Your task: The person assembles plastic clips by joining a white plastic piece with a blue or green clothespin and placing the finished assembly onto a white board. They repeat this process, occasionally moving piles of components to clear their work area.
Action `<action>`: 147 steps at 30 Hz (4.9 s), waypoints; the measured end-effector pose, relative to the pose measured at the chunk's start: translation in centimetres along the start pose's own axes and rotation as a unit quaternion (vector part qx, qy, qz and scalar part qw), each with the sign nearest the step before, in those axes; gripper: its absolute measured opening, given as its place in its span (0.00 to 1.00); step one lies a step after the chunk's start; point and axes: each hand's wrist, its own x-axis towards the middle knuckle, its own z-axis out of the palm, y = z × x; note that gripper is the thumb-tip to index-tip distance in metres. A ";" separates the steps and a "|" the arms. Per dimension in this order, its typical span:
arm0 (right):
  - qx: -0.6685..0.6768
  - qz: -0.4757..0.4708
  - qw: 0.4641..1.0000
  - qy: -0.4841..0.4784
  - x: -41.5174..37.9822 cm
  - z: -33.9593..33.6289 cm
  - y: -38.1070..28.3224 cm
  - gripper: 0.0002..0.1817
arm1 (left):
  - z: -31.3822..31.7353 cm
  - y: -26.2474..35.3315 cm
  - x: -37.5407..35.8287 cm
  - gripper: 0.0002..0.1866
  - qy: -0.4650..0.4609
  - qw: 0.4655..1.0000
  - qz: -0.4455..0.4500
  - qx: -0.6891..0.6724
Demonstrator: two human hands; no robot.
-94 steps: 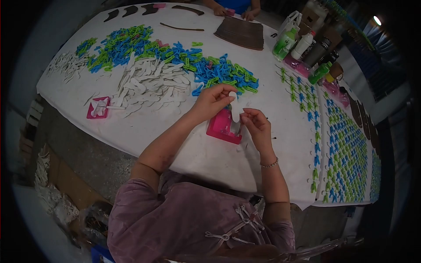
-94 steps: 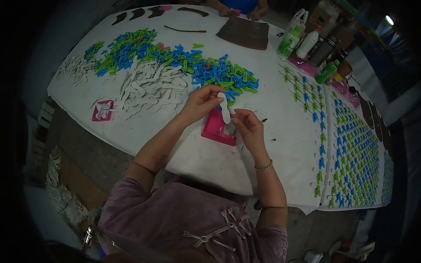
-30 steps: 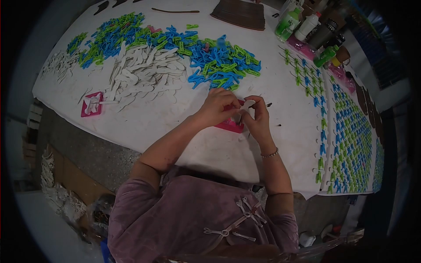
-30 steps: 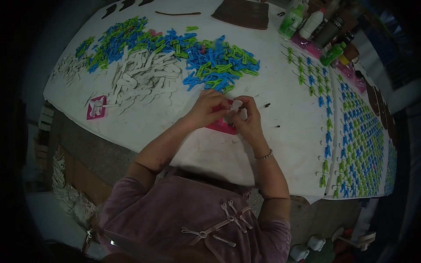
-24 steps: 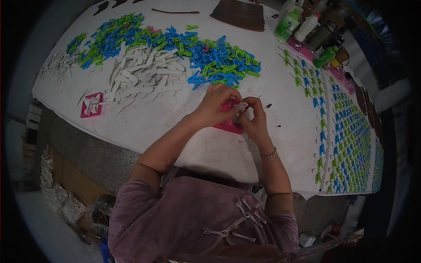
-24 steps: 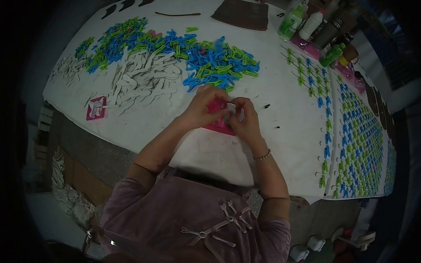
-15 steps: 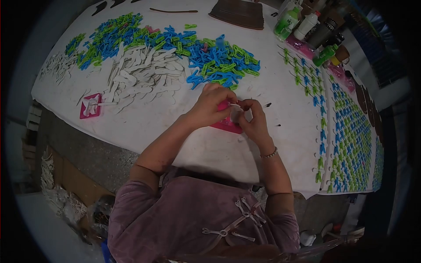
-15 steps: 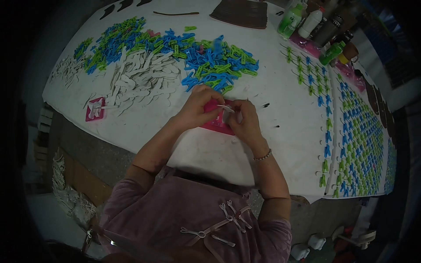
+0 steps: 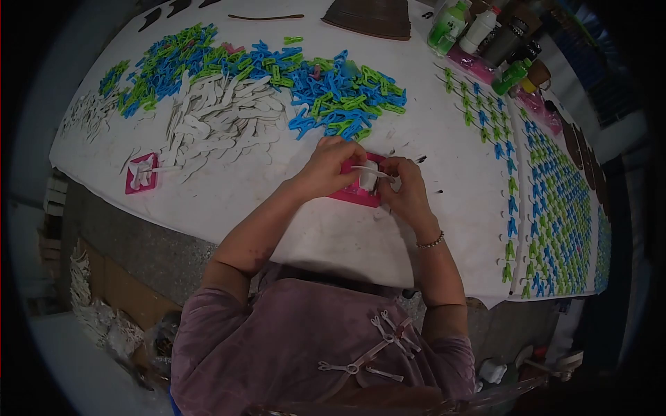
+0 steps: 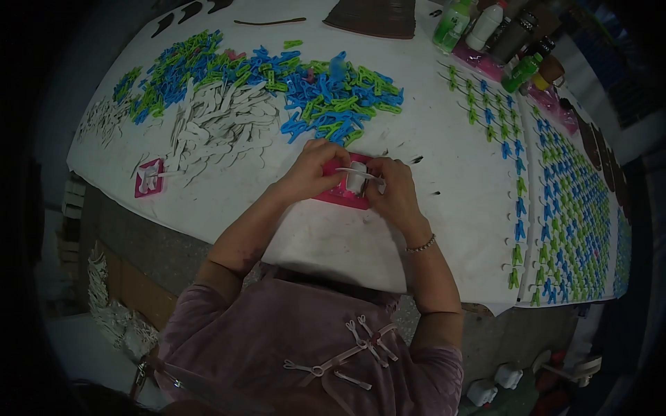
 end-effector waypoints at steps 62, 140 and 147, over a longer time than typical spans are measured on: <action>0.318 0.044 0.946 0.054 0.9 -0.3 -2.3 0.12 | -2.3 -0.5 -0.1 0.19 -0.045 0.891 -0.170 -0.417; 0.167 0.178 0.954 0.175 2.3 -0.2 9.9 0.08 | -2.1 -6.0 0.6 0.10 0.286 0.951 -0.027 0.116; 0.125 0.178 0.963 0.161 2.4 0.5 10.4 0.09 | -9.1 -10.6 -0.4 0.12 0.232 0.904 -0.085 0.350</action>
